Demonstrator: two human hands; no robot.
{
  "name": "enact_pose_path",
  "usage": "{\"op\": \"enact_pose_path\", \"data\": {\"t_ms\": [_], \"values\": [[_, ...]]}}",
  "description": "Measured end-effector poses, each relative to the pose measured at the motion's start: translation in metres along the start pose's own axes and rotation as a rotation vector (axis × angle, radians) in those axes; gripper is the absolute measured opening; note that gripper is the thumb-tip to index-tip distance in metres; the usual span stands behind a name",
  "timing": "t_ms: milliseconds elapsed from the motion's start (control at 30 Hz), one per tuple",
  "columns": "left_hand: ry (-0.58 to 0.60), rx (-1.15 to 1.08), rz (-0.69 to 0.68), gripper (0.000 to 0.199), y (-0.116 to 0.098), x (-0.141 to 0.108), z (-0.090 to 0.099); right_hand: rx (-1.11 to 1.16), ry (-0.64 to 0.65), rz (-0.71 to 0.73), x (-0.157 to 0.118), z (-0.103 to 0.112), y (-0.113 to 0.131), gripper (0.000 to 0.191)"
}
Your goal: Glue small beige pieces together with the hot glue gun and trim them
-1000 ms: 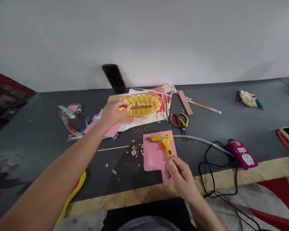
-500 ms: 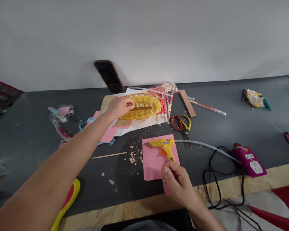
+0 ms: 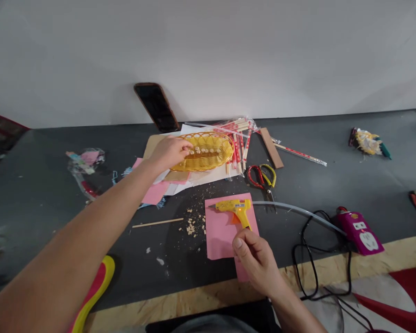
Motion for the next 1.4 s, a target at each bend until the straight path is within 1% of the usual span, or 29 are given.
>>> {"op": "enact_pose_path", "data": {"t_ms": [100,167,233,300,367,467,500,567,633,700,733,800,867,900,967,1067,1167,1300,1400], "values": [[-0.027,0.054,-0.008,0.031,-0.001,-0.002,0.006,0.001,-0.002,-0.01,0.0,-0.001,-0.001,0.034],[-0.046,0.056,0.012,0.031,0.001,-0.004,0.013,-0.004,-0.002,-0.005,-0.002,-0.001,0.001,0.034],[-0.096,0.02,0.055,0.031,0.005,-0.009,0.028,-0.019,0.004,0.01,-0.004,-0.002,0.003,0.035],[-0.18,-0.05,0.12,0.03,0.01,-0.019,0.049,-0.047,0.007,0.024,-0.006,-0.002,0.005,0.036],[-0.256,-0.134,0.205,0.029,0.015,-0.035,0.071,-0.082,0.0,0.04,-0.009,-0.002,0.005,0.038],[-0.32,-0.3,0.234,0.034,0.008,-0.065,0.096,-0.115,-0.02,0.088,-0.012,-0.002,0.01,0.039],[-0.328,-0.365,0.23,0.036,0.003,-0.077,0.102,-0.116,-0.022,0.107,-0.012,-0.003,0.013,0.039],[-0.302,-0.539,0.218,0.042,-0.01,-0.102,0.105,-0.108,-0.027,0.14,-0.014,-0.005,0.019,0.038],[-0.239,-0.849,0.228,0.053,-0.025,-0.132,0.096,-0.103,-0.037,0.162,-0.015,-0.006,0.025,0.037],[-0.081,-1.228,0.228,0.065,-0.05,-0.163,0.075,-0.101,-0.049,0.178,-0.017,-0.007,0.028,0.032],[-0.001,-1.395,0.217,0.068,-0.066,-0.18,0.065,-0.106,-0.054,0.178,-0.018,-0.007,0.029,0.029],[0.122,-1.649,0.222,0.074,-0.092,-0.213,0.045,-0.139,-0.069,0.167,-0.019,-0.008,0.028,0.023],[0.179,-1.815,0.27,0.081,-0.107,-0.241,0.026,-0.201,-0.086,0.147,-0.02,-0.011,0.027,0.019],[0.2,-1.867,0.299,0.084,-0.113,-0.252,0.016,-0.231,-0.089,0.132,-0.019,-0.014,0.026,0.017],[0.189,-1.928,0.348,0.089,-0.119,-0.27,0.002,-0.265,-0.091,0.107,-0.018,-0.022,0.025,0.014],[0.213,-1.974,0.379,0.094,-0.127,-0.287,-0.011,-0.265,-0.097,0.091,-0.016,-0.034,0.026,0.017],[0.208,-1.977,0.344,0.098,-0.133,-0.299,-0.012,-0.273,-0.072,0.141,-0.015,-0.051,0.03,0.017],[0.18,-1.872,0.288,0.1,-0.135,-0.311,-0.011,-0.27,-0.015,0.211,-0.018,-0.074,0.033,0.016],[0.149,-1.856,0.26,0.102,-0.135,-0.318,-0.009,-0.299,-0.024,0.224,-0.022,-0.078,0.033,0.014]]}}
Point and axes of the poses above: each hand's wrist, its own x-axis towards the middle knuckle, its own z-axis out of the back of the hand, y = z × x, the point moved 10 cm from there along x, towards the middle knuckle, and after that the axes turned 3 degrees about -z, right-handed, at the moved point
